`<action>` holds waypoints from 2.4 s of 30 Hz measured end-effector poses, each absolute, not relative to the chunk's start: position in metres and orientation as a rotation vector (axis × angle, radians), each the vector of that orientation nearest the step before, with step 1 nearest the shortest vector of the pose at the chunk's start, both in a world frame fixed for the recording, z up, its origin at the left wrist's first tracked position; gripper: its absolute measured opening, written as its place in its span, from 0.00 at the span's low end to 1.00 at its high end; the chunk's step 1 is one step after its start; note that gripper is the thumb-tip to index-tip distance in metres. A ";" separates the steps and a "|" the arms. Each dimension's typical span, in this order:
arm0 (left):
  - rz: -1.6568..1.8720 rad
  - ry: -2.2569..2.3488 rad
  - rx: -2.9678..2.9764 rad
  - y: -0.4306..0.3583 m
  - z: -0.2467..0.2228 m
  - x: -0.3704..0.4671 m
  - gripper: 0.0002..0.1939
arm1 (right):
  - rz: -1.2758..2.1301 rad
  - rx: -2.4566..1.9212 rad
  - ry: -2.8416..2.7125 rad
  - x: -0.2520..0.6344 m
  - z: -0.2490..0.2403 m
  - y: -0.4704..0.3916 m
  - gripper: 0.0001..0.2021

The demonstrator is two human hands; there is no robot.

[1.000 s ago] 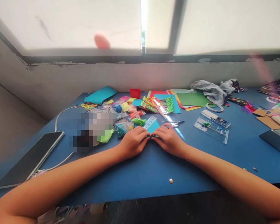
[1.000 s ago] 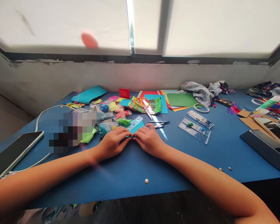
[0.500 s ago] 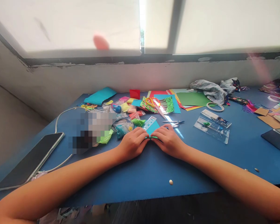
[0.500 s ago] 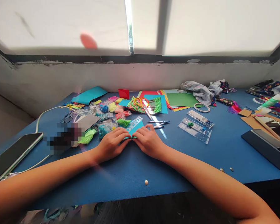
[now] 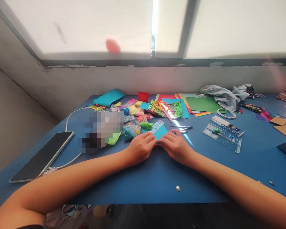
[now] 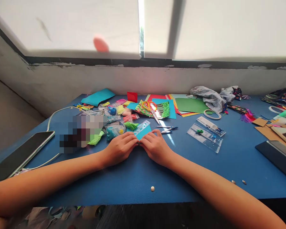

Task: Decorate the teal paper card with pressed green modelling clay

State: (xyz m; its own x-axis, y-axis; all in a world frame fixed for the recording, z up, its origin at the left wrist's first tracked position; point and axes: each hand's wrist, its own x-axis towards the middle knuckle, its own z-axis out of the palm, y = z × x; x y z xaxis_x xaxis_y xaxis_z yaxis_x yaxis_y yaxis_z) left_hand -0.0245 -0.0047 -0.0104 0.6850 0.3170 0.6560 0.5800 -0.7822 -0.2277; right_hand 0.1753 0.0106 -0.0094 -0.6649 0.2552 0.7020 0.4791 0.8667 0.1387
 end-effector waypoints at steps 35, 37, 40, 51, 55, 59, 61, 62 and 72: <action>-0.745 -0.793 -2.492 -0.006 -0.011 -0.027 0.14 | -0.247 -0.579 -2.406 0.179 -0.016 0.015 0.11; -0.739 -0.824 -2.508 -0.006 -0.011 -0.028 0.14 | -0.210 -0.585 -2.403 0.179 -0.016 0.015 0.11; -0.735 -0.843 -2.511 -0.006 -0.013 -0.029 0.14 | -0.172 -0.582 -2.399 0.179 -0.015 0.014 0.11; -0.745 -0.792 -2.492 -0.006 -0.014 -0.028 0.16 | -0.200 -0.513 -2.409 0.179 -0.017 0.018 0.12; -0.719 -0.802 -2.497 -0.006 -0.013 -0.028 0.16 | -0.157 -0.539 -2.436 0.179 -0.017 0.018 0.12; -0.714 -0.793 -2.509 -0.005 -0.014 -0.028 0.16 | -0.148 -0.555 -2.435 0.178 -0.017 0.016 0.11; -0.704 -0.799 -2.517 -0.005 -0.014 -0.028 0.16 | -0.141 -0.556 -2.445 0.178 -0.017 0.017 0.10; -0.700 -0.801 -2.521 -0.005 -0.014 -0.028 0.16 | -0.142 -0.554 -2.452 0.178 -0.018 0.017 0.10; -0.820 -0.670 -2.517 -0.008 -0.014 -0.028 0.13 | 0.022 -0.540 -2.414 0.192 -0.003 0.023 0.11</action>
State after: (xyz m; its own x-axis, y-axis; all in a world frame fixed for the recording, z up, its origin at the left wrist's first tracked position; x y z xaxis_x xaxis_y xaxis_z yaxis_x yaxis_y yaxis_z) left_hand -0.0283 -0.0078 -0.0142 0.7119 0.3134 0.6285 0.5536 -0.8011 -0.2275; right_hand 0.1919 0.0228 -0.0026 -0.7003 0.3862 0.6004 0.3749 0.9147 -0.1510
